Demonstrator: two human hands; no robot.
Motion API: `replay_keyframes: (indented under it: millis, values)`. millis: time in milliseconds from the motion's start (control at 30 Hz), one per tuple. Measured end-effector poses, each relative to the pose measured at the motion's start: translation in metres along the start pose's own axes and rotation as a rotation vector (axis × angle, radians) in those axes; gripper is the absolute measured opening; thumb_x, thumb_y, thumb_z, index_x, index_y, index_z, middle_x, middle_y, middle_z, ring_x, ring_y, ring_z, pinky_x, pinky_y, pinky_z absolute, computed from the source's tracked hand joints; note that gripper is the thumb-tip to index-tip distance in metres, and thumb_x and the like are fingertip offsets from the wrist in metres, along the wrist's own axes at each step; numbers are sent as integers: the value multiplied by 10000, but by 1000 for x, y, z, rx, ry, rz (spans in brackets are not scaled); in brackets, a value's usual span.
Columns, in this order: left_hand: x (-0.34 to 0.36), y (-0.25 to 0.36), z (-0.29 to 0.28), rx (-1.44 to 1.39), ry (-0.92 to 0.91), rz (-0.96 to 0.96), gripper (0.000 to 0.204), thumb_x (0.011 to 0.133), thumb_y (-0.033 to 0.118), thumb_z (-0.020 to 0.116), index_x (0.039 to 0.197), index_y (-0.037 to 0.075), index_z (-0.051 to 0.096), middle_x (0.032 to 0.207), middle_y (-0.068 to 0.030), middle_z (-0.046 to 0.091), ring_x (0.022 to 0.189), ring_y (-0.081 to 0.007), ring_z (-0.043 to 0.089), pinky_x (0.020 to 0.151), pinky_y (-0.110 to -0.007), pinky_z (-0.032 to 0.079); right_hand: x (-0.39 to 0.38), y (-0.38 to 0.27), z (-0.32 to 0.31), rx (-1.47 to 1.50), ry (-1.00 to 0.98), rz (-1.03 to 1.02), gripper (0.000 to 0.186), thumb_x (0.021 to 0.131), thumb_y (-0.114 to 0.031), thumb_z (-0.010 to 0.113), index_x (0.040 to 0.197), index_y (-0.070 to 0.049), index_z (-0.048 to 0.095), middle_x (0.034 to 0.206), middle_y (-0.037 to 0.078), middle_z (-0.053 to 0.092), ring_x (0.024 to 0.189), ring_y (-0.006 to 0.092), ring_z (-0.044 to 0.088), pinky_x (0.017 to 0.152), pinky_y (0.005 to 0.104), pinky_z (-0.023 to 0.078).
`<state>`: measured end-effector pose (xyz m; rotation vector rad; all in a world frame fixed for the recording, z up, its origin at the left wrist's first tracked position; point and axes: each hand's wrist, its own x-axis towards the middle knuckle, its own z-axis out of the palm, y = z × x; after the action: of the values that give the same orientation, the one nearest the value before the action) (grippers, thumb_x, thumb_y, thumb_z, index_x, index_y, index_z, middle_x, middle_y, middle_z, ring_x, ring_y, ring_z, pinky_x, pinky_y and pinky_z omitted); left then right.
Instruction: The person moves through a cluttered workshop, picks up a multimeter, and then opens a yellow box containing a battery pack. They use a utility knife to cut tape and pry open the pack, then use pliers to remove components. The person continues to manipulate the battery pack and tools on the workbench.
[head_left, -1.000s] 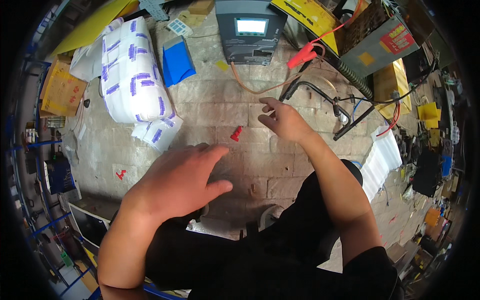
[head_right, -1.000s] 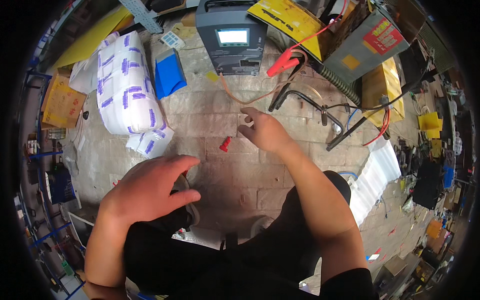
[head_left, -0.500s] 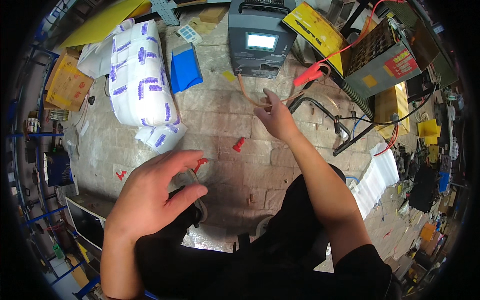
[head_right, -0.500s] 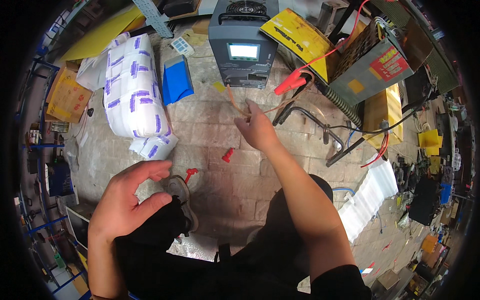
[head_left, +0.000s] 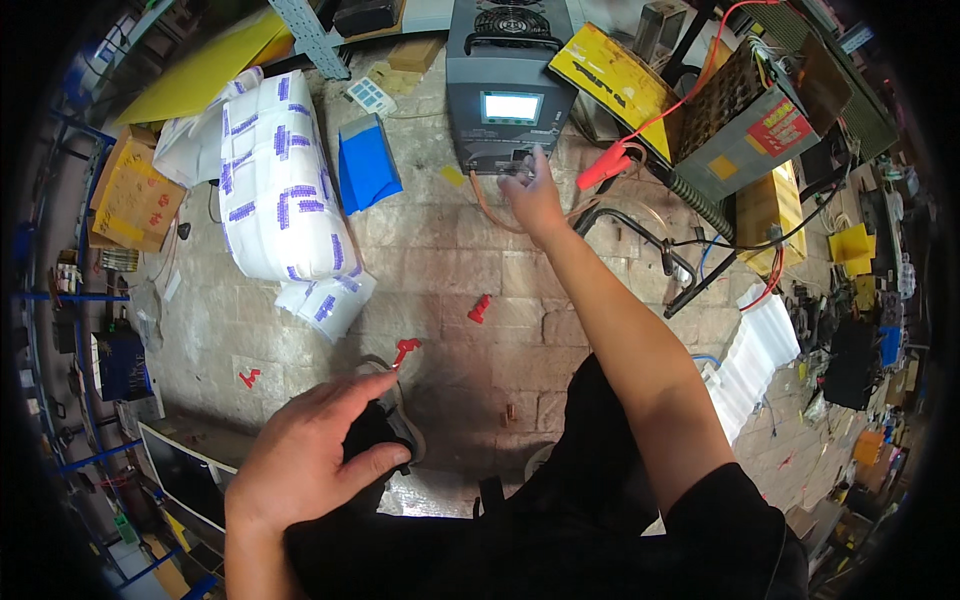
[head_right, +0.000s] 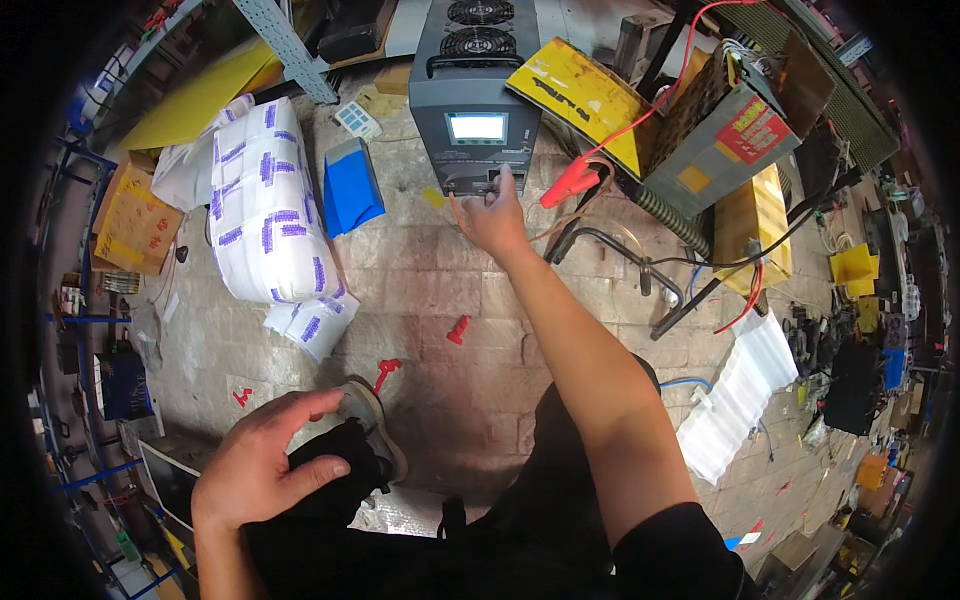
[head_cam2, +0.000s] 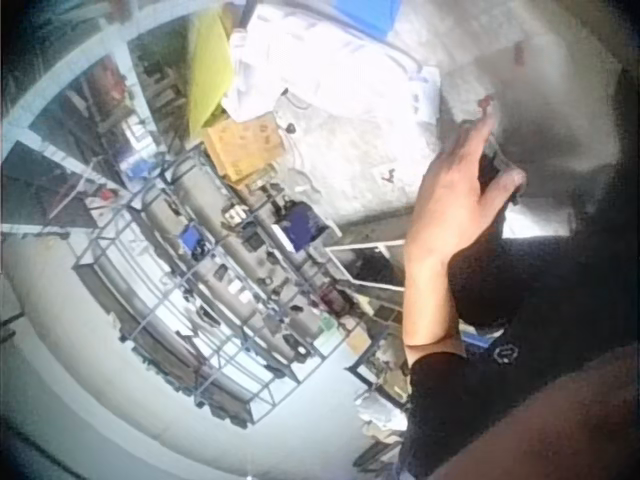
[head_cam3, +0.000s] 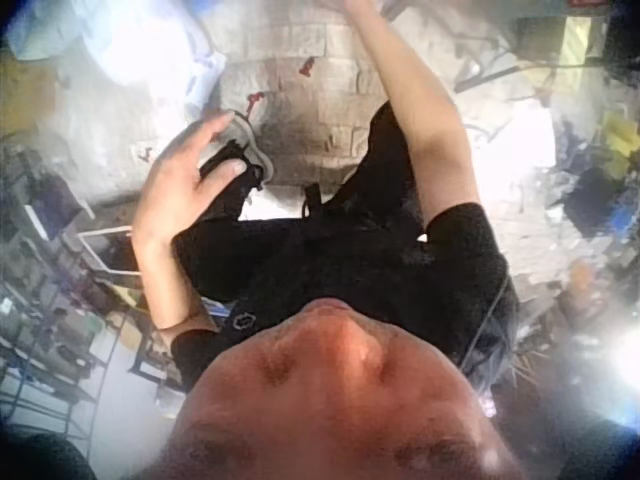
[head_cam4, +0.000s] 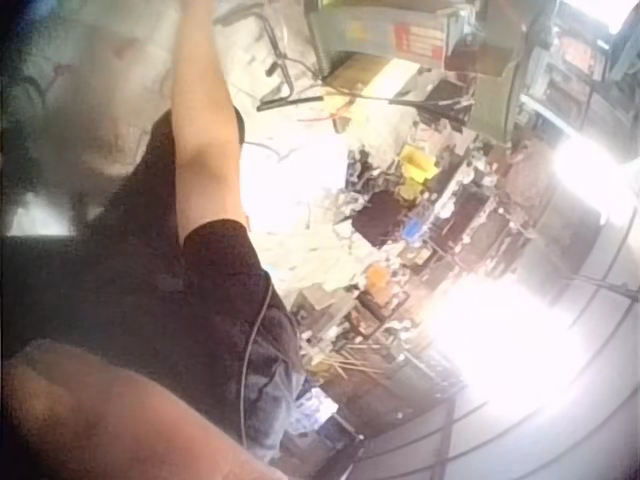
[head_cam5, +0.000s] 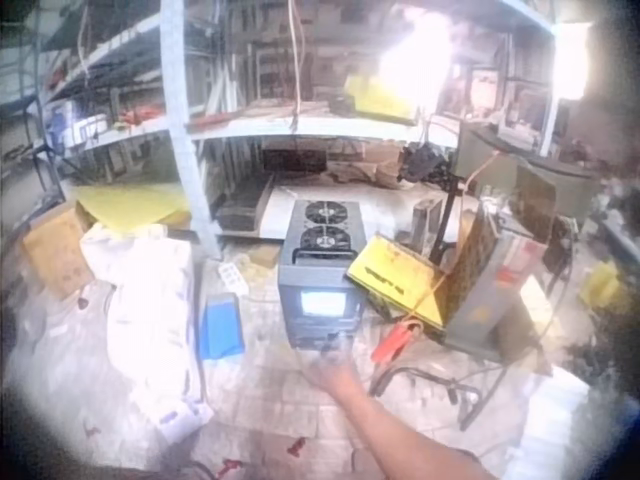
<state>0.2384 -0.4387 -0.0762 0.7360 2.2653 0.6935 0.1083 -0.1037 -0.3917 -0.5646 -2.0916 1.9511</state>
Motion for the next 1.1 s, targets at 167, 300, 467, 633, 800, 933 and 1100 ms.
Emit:
replay_keyframes:
  millis: [167, 300, 467, 633, 800, 933, 1100]
  values:
    - [-2, -4, 3, 5, -73, -48, 652, 875, 288, 846, 1417, 31, 590, 1300, -202, 677, 1196, -377, 667, 1024, -410, 522, 6, -17, 5, 64, 47, 25, 951, 912, -108, 718, 1645, 59, 134, 1609, 292, 392, 1428, 311, 510, 1122, 354, 457]
    - [1, -8, 5, 12, -97, -60, 660, 878, 304, 843, 1419, 26, 587, 1308, -201, 675, 1209, -379, 661, 1031, -417, 520, 10, -2, 1, 222, 21, 28, 939, 913, -79, 706, 1647, 54, 137, 1616, 286, 386, 1441, 319, 500, 1130, 355, 451]
    - [1, -11, 4, 6, -72, -67, 668, 886, 320, 838, 1423, 17, 581, 1329, -203, 668, 1227, -378, 654, 1047, -418, 515, 11, -11, 7, 147, 16, 29, 955, 902, -93, 723, 1647, 59, 145, 1594, 281, 415, 1437, 314, 502, 1126, 348, 448]
    - [1, -17, 8, -14, -76, -77, 670, 892, 332, 834, 1422, 11, 580, 1341, -205, 664, 1241, -374, 651, 1055, -417, 512, 29, 4, 4, 169, -29, -31, 977, 888, -112, 734, 1650, 55, 147, 1533, 273, 486, 1383, 302, 538, 1099, 345, 463]
    - [2, -19, 7, -30, -72, -96, 668, 896, 333, 832, 1421, 6, 580, 1342, -209, 663, 1246, -372, 650, 1056, -419, 511, 32, 3, 5, 131, -52, -24, 942, 942, -40, 695, 1667, 20, 97, 1441, 169, 573, 1191, 182, 608, 946, 280, 510]
    - [3, -20, 8, -16, -84, -110, 662, 898, 325, 831, 1422, 7, 580, 1341, -212, 664, 1247, -372, 650, 1057, -417, 510, 27, -8, 7, 79, -42, -19, 974, 932, -56, 711, 1673, 7, 83, 1412, 176, 591, 1181, 192, 613, 937, 278, 510]
    - [3, -22, 9, -19, -92, -126, 657, 900, 312, 832, 1424, 7, 580, 1348, -215, 661, 1253, -369, 649, 1062, -413, 507, 24, -17, 8, 147, -102, 58, 994, 928, -77, 719, 1686, -32, 77, 1370, 173, 606, 1082, 171, 624, 806, 269, 516]
